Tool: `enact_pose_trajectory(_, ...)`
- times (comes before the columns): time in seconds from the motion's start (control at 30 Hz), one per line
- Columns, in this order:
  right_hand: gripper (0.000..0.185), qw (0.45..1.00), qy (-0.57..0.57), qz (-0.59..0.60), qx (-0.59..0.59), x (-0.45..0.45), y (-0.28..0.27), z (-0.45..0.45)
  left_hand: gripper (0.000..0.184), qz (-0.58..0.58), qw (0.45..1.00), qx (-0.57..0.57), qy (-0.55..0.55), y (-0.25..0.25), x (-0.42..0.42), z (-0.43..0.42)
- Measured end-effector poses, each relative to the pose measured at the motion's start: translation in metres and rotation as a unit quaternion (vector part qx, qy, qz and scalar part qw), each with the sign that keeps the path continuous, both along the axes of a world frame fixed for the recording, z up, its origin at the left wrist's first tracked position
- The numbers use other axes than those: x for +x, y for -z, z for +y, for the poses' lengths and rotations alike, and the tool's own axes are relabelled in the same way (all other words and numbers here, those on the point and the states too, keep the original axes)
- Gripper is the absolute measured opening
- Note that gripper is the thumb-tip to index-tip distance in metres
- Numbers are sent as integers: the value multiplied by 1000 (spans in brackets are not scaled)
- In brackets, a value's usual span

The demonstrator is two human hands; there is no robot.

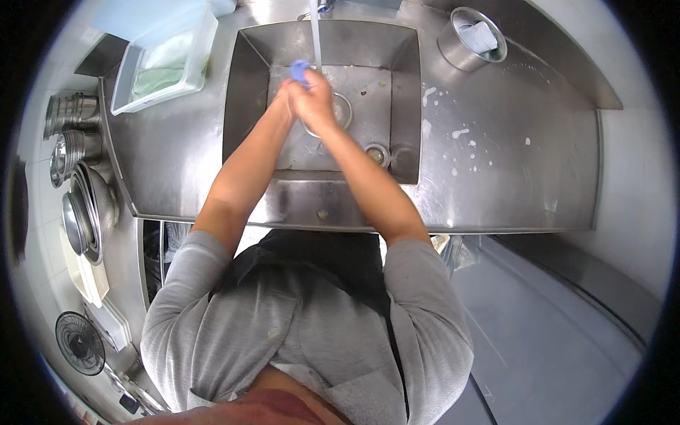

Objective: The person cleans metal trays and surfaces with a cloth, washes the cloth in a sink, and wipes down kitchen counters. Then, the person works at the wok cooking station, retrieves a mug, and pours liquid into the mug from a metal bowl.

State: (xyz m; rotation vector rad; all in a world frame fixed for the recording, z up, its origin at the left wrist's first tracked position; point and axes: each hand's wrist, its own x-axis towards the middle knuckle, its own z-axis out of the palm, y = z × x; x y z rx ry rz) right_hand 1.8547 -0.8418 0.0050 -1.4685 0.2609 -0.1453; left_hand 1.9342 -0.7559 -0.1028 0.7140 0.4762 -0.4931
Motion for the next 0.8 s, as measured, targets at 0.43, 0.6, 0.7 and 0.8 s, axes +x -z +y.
enact_pose_trajectory(0.43, 44, 915, -309, 43, -256, 86, -4, -81, 55, -366, 609, 659, 246, -92, -27, 40)
enact_pose_trajectory(0.6, 36, 880, -268, -137, -368, 70, -46, -94, 35, -452, 666, 545, 233, -131, 0, 41)
enact_pose_trajectory(0.7, 27, 802, -311, 55, -507, 55, -49, -126, 26, -407, 726, 540, 128, -141, 5, 41)
enact_pose_trajectory(0.8, 27, 967, -157, 139, -147, 59, -8, -138, 36, -300, 790, 533, 39, -120, -1, 32)
